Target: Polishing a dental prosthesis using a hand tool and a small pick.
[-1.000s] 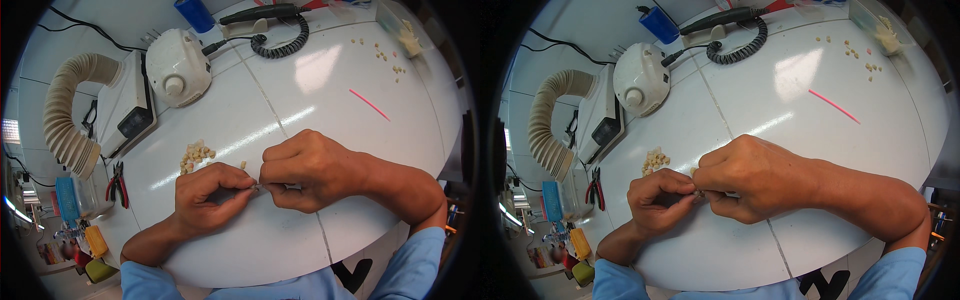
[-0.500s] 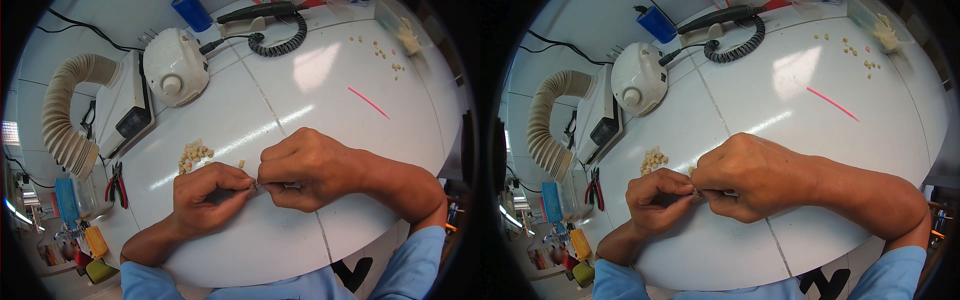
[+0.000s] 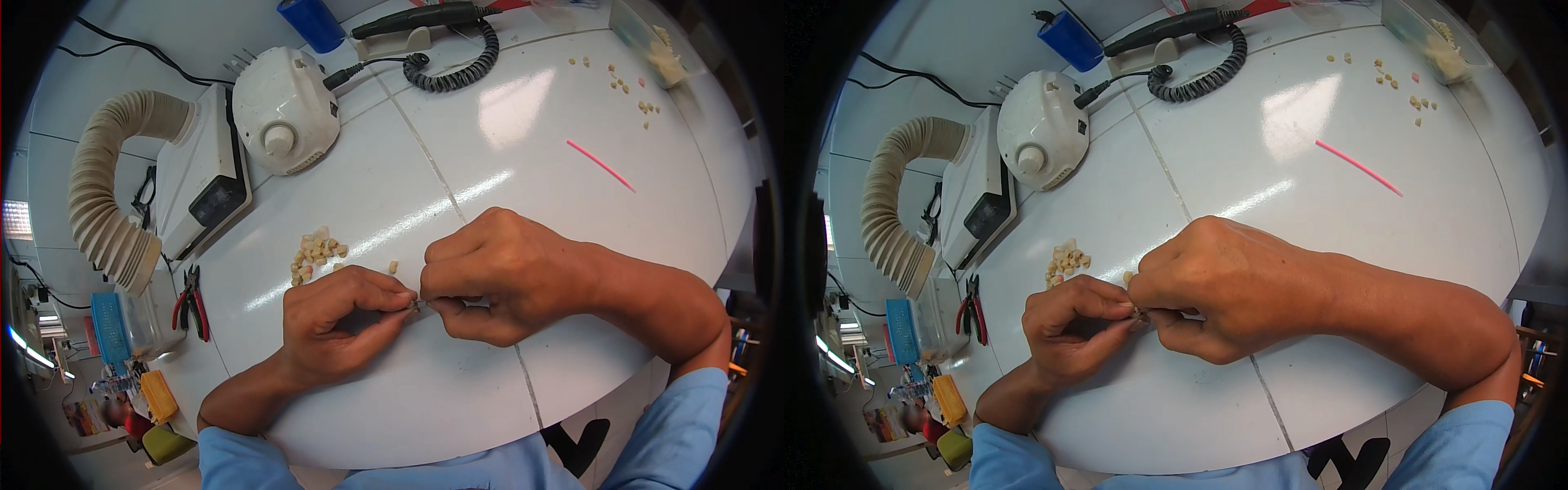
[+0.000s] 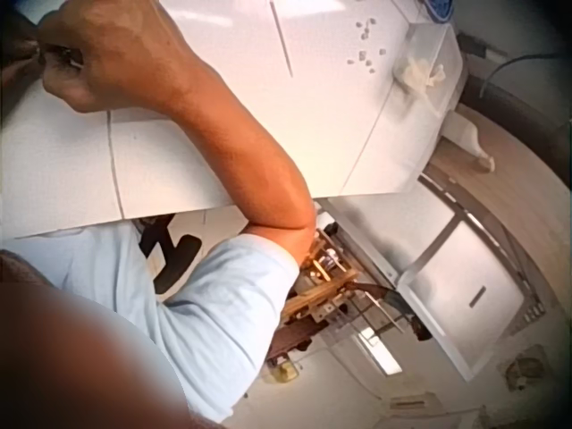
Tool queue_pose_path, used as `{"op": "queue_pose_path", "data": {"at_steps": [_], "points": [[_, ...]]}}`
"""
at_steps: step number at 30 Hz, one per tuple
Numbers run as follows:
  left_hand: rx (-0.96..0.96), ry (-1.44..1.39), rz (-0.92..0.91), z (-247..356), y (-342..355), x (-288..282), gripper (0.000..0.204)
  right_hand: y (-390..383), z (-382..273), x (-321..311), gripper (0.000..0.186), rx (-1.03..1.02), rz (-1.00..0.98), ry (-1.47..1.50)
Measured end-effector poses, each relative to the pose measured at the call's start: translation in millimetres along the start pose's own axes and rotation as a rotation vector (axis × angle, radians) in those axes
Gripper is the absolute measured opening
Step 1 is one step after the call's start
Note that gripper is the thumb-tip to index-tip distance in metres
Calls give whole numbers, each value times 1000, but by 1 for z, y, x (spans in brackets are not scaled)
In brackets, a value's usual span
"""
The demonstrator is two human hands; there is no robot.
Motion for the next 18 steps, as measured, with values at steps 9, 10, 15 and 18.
{"op": "queue_pose_path", "data": {"at_steps": [9,10,15,18], "points": [[-186,-223,17,-10,-4,1,20,0,-1,-10,9,8,103,-14],[-187,-224,19,-11,-5,1,20,0,0,-10,9,10,93,-16],[-86,-165,-37,-11,-3,-1,20,0,-1,-7,10,6,67,-33],[-68,-157,-47,-11,-2,-1,19,1,-1,-6,10,-6,53,-44]]}}
Point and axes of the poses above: each hand's wrist, its own y-axis towards the middle knuckle, its own x-axis out of the palm, z = x × y, the point moved 5 cm from there along y, towards the middle knuckle, and after that the axes turned 10 degrees about -x, right-handed, at the moved point
